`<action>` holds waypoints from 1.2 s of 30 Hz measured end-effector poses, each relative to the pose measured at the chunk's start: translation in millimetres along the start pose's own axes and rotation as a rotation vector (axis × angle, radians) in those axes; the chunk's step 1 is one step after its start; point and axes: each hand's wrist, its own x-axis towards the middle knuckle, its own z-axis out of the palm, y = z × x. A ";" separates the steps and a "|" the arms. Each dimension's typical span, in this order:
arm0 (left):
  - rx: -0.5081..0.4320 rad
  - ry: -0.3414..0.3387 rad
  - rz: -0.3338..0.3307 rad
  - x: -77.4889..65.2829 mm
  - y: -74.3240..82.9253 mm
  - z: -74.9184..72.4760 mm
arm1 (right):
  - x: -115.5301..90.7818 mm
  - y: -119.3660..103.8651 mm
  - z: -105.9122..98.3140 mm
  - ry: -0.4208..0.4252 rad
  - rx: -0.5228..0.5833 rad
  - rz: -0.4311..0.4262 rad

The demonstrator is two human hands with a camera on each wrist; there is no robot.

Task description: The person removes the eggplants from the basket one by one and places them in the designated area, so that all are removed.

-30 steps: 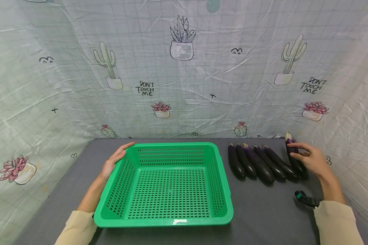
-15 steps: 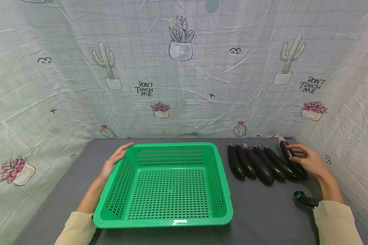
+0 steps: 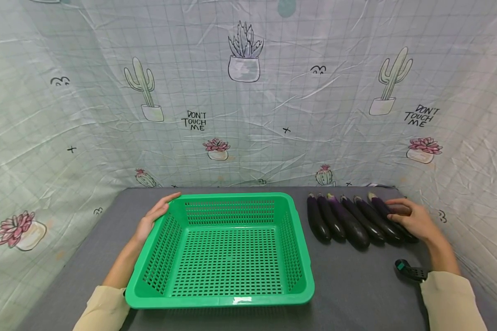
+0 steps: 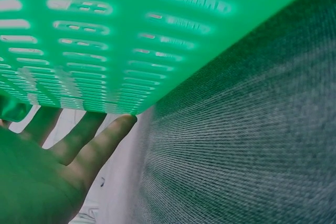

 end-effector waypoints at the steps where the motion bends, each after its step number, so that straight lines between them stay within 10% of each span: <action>1: 0.004 0.002 0.002 0.1 -0.2 -0.1 | -0.1 -0.6 0.1 -0.007 -0.001 0.003; 36: -0.010 -0.002 0.032 0.3 -2.5 -1.3 | 0.5 -8.5 -4.6 -0.153 -0.028 -0.001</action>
